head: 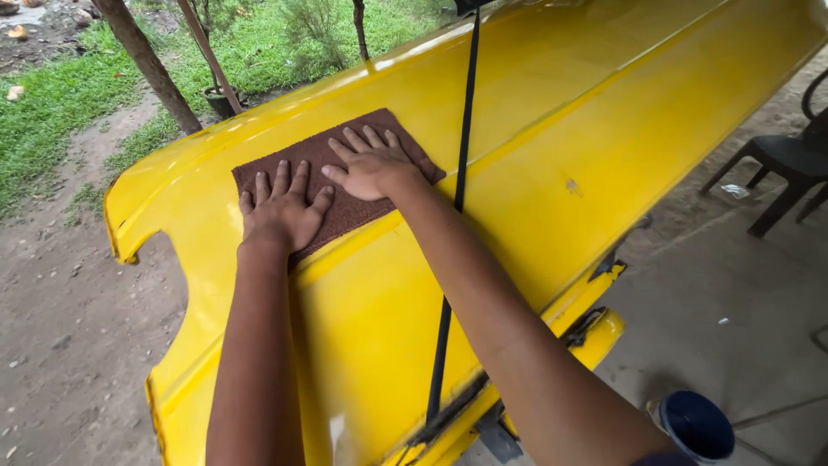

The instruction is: Sanding the roof of a yellow motorized tricycle using a piece of sandpaper.

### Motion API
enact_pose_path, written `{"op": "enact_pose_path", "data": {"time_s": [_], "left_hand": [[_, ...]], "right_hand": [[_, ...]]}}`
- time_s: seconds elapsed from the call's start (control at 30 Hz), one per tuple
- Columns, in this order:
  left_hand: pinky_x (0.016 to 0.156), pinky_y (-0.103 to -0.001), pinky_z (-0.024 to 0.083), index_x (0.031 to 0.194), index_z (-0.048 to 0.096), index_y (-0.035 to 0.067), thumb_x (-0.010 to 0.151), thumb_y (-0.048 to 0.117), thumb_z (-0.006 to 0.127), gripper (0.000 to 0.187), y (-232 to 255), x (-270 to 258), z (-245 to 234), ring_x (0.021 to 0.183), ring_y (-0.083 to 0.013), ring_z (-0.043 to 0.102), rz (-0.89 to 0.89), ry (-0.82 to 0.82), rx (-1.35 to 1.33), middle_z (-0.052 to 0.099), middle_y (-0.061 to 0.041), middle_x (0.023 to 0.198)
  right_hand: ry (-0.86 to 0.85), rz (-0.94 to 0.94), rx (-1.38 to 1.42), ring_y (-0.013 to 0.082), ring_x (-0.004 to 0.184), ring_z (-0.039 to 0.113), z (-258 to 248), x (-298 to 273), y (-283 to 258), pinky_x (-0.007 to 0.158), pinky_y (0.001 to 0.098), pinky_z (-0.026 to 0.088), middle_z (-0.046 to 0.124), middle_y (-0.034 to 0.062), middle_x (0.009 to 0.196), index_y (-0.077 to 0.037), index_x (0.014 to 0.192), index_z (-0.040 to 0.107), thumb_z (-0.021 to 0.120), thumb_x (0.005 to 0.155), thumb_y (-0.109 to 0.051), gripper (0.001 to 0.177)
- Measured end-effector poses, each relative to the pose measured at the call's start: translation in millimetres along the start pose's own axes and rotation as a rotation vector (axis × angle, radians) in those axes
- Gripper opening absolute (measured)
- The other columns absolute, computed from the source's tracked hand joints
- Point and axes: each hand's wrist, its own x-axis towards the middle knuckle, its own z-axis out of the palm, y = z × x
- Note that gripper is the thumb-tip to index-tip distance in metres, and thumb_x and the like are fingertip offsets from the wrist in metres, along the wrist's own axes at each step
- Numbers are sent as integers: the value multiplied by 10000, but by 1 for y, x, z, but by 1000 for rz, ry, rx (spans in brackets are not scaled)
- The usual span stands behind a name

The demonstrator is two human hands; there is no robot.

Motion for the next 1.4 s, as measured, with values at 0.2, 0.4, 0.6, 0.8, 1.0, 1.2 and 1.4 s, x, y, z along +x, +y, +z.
{"op": "enact_pose_path", "data": {"time_s": [0.2, 0.4, 0.6, 0.8, 1.0, 1.2, 1.4], "left_hand": [[1255, -564, 41, 1646, 154, 345, 939, 712, 320, 814, -2, -41, 0, 1589, -339, 55, 15, -15, -13, 81, -7, 1736], [1251, -587, 35, 1642, 158, 355, 942, 695, 330, 798, -5, -85, -1, 1591, -327, 51, 16, -35, -51, 74, 2, 1735], [1247, -585, 51, 1634, 219, 333, 940, 669, 375, 787, -19, -130, 13, 1585, -334, 83, 63, 63, -87, 128, -16, 1727], [1239, -604, 76, 1628, 257, 292, 947, 659, 407, 788, -25, -185, 26, 1573, -358, 119, 105, 205, -97, 180, -54, 1715], [1207, -610, 97, 1623, 240, 285, 940, 662, 406, 797, -25, -227, 37, 1567, -370, 93, 115, 243, -96, 134, -64, 1717], [1215, -611, 97, 1635, 225, 283, 948, 646, 401, 796, -24, -254, 42, 1565, -366, 94, 118, 235, -95, 127, -59, 1719], [1213, -614, 96, 1635, 215, 289, 946, 641, 409, 798, -23, -266, 43, 1569, -358, 92, 101, 226, -90, 125, -48, 1721]], "right_hand": [[31, 18, -1, 270, 1604, -21, 13, -41, -12, 1285, 513, -9, 0, -17, 1744, -313, 1656, 109, 223, 1013, -657, 738], [87, 20, -5, 272, 1600, 5, 25, -85, -28, 1276, 516, -4, 43, 2, 1739, -294, 1652, 151, 245, 1015, -646, 734], [146, 24, 25, 271, 1596, 43, 40, -131, -47, 1278, 515, 5, 90, 3, 1734, -285, 1644, 190, 236, 1028, -611, 699], [251, 12, 20, 279, 1584, 60, 63, -176, -65, 1264, 516, 30, 114, 18, 1724, -266, 1638, 201, 285, 1027, -590, 697], [409, -47, -17, 316, 1590, 131, 93, -212, -71, 1278, 546, 65, 167, 53, 1732, -247, 1641, 262, 353, 1049, -565, 678], [470, -64, 2, 338, 1570, 131, 109, -228, -73, 1248, 568, 71, 155, 66, 1720, -240, 1631, 253, 380, 1041, -561, 683], [449, -54, 22, 328, 1574, 105, 115, -237, -76, 1251, 563, 54, 134, 55, 1723, -258, 1635, 234, 362, 1034, -572, 690]]}}
